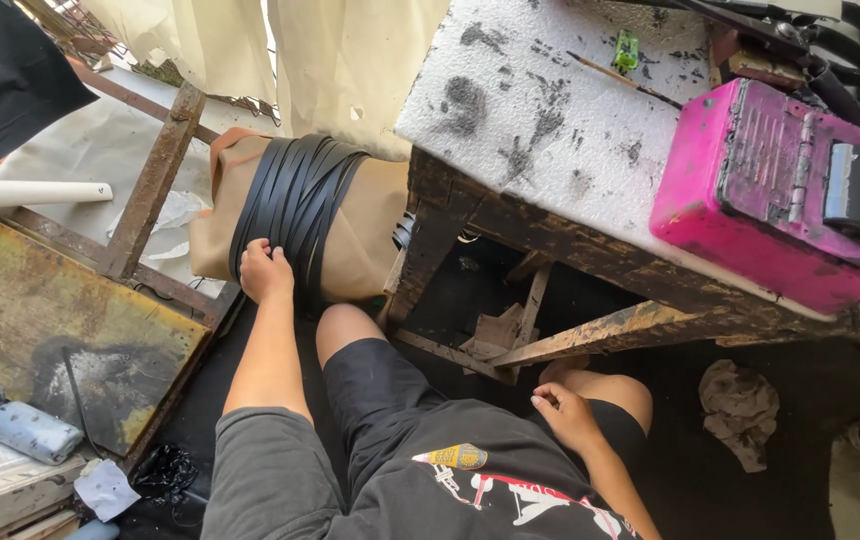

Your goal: Applying edge paint to long leather strips using a manual roller tool and hanging them to dry.

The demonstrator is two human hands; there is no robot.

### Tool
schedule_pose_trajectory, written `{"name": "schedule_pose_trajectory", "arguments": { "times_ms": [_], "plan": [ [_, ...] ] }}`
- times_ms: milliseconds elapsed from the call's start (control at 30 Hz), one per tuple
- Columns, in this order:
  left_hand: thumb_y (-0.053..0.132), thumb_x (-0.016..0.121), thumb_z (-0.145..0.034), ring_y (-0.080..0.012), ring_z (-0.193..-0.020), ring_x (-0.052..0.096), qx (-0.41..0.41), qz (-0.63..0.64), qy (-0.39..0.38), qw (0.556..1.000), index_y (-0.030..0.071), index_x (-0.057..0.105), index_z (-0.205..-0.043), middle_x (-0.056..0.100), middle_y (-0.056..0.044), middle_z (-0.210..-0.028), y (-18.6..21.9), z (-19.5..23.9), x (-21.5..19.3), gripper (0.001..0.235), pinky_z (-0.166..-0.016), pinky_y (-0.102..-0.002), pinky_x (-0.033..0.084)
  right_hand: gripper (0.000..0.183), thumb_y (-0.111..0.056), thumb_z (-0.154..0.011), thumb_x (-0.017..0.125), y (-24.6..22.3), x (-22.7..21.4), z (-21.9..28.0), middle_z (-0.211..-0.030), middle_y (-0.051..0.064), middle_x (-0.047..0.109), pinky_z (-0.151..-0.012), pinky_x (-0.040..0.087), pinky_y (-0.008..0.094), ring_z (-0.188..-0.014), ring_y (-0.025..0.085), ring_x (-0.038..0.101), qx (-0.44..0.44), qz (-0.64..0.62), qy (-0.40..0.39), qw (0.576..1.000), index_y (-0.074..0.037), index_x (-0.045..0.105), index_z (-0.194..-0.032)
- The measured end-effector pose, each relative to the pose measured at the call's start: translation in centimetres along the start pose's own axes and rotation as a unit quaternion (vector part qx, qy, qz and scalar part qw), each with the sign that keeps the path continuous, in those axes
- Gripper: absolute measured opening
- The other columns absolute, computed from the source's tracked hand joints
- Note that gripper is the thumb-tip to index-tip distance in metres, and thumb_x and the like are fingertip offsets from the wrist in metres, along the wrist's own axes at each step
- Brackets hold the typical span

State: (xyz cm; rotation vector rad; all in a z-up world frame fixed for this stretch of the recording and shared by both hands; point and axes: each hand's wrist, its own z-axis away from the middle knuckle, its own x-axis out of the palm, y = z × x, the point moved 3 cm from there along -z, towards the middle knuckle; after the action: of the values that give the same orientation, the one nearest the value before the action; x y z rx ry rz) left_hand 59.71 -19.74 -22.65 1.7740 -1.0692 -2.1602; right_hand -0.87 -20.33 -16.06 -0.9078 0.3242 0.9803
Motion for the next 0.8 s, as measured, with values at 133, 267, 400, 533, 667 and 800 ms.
{"name": "schedule_pose_trajectory", "arguments": {
  "times_ms": [133, 267, 400, 533, 667, 800],
  "plan": [
    [0.019, 0.06, -0.103, -0.0349, -0.116, 0.058, 0.036, -0.031, -0.034, 0.998, 0.011, 0.065, -0.128, 0.063, -0.014, -0.126, 0.6, -0.2, -1.5, 0.027, -0.093, -0.05, 0.05, 0.028, -0.033, -0.091, 0.066, -1.2, 0.2, 0.5, -0.101, -0.003, 0.08, -0.086, 0.055, 0.029, -0.091, 0.012, 0.07, 0.003, 0.02, -0.02, 1.0, -0.017, 0.078, -0.111],
    [0.022, 0.061, -0.101, -0.0347, -0.111, 0.059, 0.015, 0.017, -0.104, 0.994, 0.01, 0.059, -0.123, 0.057, -0.013, -0.122, 0.4, -0.2, -3.4, 0.025, -0.096, -0.048, 0.049, 0.029, -0.03, -0.092, 0.067, -3.4, 0.0, 1.5, -0.105, -0.001, 0.079, -0.087, 0.056, 0.028, -0.093, 0.012, 0.071, -0.004, 0.006, -0.067, 0.998, -0.015, 0.076, -0.115],
    [0.025, 0.065, -0.1, -0.0133, -0.092, 0.057, -0.131, 0.269, -0.275, 0.914, 0.014, 0.06, -0.119, 0.058, -0.003, -0.103, 2.9, 3.2, -7.3, 0.023, -0.075, -0.027, 0.056, 0.03, -0.028, -0.093, 0.067, -8.5, -0.8, 4.1, -0.114, -0.001, 0.078, -0.094, 0.055, 0.027, -0.104, 0.011, 0.071, -0.039, -0.003, -0.168, 0.985, -0.015, 0.075, -0.119],
    [0.02, 0.069, -0.099, -0.0137, -0.081, 0.077, -0.1, 0.537, -0.316, 0.776, 0.013, 0.063, -0.116, 0.075, 0.001, -0.099, 4.1, 6.9, -9.2, 0.02, -0.064, -0.023, 0.064, 0.025, -0.02, -0.09, 0.071, -13.8, -1.8, 5.7, -0.091, 0.015, 0.082, -0.081, 0.059, 0.041, -0.088, 0.019, 0.068, -0.191, -0.081, -0.188, 0.96, -0.012, 0.081, -0.112],
    [0.016, 0.059, -0.104, -0.0151, -0.086, 0.077, -0.031, 0.658, -0.346, 0.668, 0.005, 0.061, -0.125, 0.073, -0.002, -0.1, 10.2, 13.3, -15.2, 0.023, -0.063, -0.023, 0.064, 0.025, -0.016, -0.095, 0.07, -21.0, -2.8, 8.9, -0.11, 0.016, 0.076, -0.089, 0.056, 0.043, -0.103, 0.029, 0.071, -0.448, -0.113, -0.148, 0.874, -0.009, 0.076, -0.119],
    [0.013, 0.057, -0.105, -0.0193, -0.089, 0.074, 0.02, 0.714, -0.359, 0.601, 0.001, 0.06, -0.127, 0.065, -0.006, -0.1, 13.6, 17.7, -18.1, 0.026, -0.063, -0.027, 0.064, 0.049, -0.016, -0.097, 0.07, -25.8, -2.3, 10.8, -0.143, 0.018, 0.059, -0.109, 0.046, 0.047, -0.133, 0.037, 0.056, -0.602, -0.107, -0.024, 0.791, -0.005, 0.06, -0.143]
  ]
}}
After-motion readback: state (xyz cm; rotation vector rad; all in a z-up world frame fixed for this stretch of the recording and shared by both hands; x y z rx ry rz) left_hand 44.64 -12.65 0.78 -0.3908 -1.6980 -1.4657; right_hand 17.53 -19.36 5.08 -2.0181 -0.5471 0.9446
